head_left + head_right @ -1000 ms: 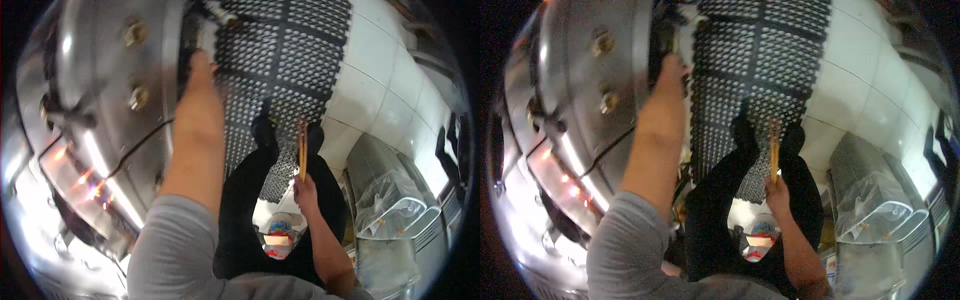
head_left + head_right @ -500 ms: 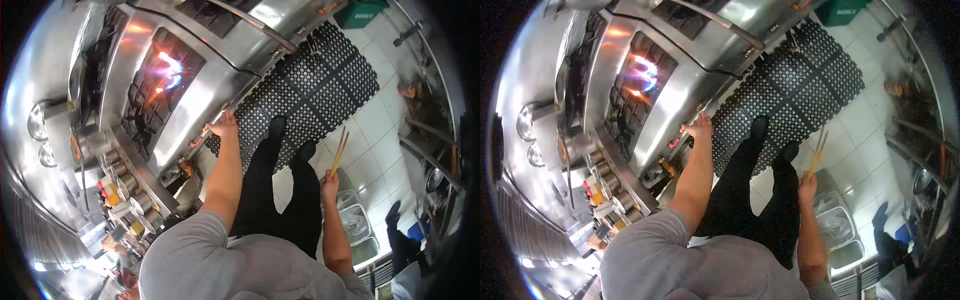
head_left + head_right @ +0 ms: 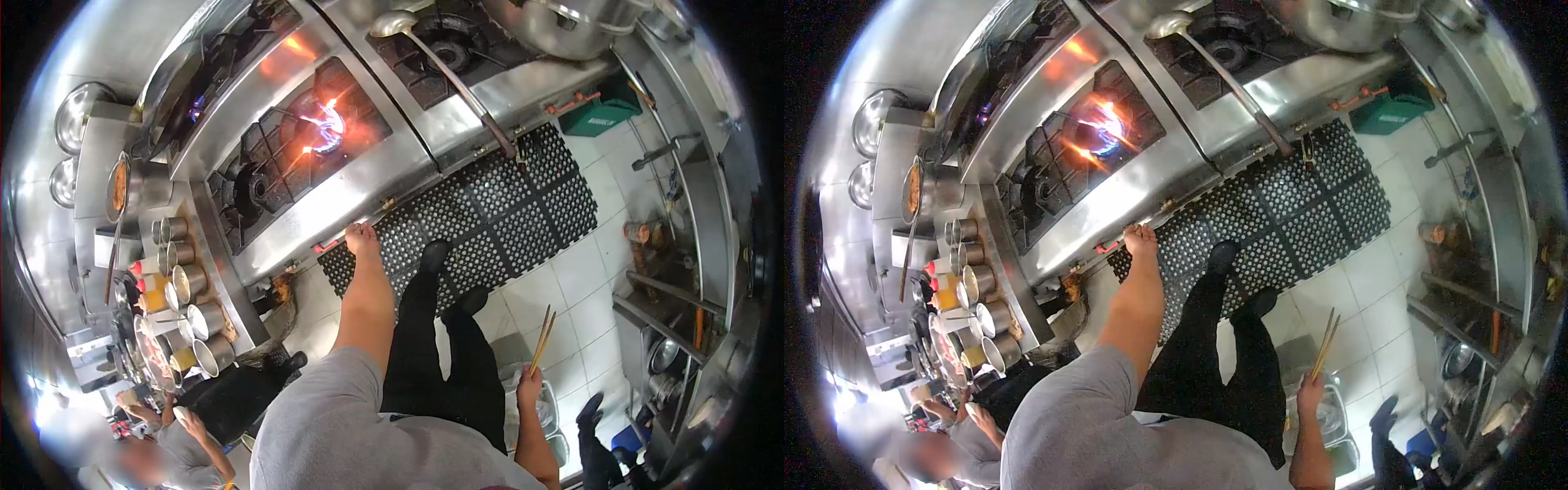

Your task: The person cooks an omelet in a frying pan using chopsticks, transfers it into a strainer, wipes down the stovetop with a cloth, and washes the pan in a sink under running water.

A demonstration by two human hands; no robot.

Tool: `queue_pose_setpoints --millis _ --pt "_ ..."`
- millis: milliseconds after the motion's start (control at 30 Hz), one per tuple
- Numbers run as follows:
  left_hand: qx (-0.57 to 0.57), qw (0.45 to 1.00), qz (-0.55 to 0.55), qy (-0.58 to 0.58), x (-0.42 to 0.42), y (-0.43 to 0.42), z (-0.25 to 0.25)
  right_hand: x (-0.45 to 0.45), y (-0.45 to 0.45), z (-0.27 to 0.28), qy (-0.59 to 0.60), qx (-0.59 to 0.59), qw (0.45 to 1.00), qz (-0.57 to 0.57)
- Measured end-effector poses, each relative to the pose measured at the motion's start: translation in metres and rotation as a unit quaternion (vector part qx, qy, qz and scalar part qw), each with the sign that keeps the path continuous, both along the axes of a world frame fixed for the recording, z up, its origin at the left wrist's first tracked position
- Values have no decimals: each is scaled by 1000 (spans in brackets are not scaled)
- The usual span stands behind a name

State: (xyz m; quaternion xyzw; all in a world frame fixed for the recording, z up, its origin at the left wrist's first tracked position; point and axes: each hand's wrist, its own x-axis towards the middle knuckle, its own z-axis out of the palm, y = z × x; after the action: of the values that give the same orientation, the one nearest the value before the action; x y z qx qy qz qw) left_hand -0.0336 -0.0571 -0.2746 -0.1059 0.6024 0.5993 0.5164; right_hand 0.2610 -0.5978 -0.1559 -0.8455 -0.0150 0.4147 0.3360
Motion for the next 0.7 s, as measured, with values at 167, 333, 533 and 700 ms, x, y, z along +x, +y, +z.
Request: queue_pose_setpoints --millis 167,333,533,700 --pt "-43 999 3 16 3 2 8 10 9 17 -47 -40 995 72" --pt "-42 999 7 20 1 1 9 22 43 21 -76 1 983 170" --pt "-92 996 12 -4 12 0 60 18 143 70 -67 17 968 241" --pt "-66 997 0 -35 2 -1 32 16 206 89 -51 20 955 293"
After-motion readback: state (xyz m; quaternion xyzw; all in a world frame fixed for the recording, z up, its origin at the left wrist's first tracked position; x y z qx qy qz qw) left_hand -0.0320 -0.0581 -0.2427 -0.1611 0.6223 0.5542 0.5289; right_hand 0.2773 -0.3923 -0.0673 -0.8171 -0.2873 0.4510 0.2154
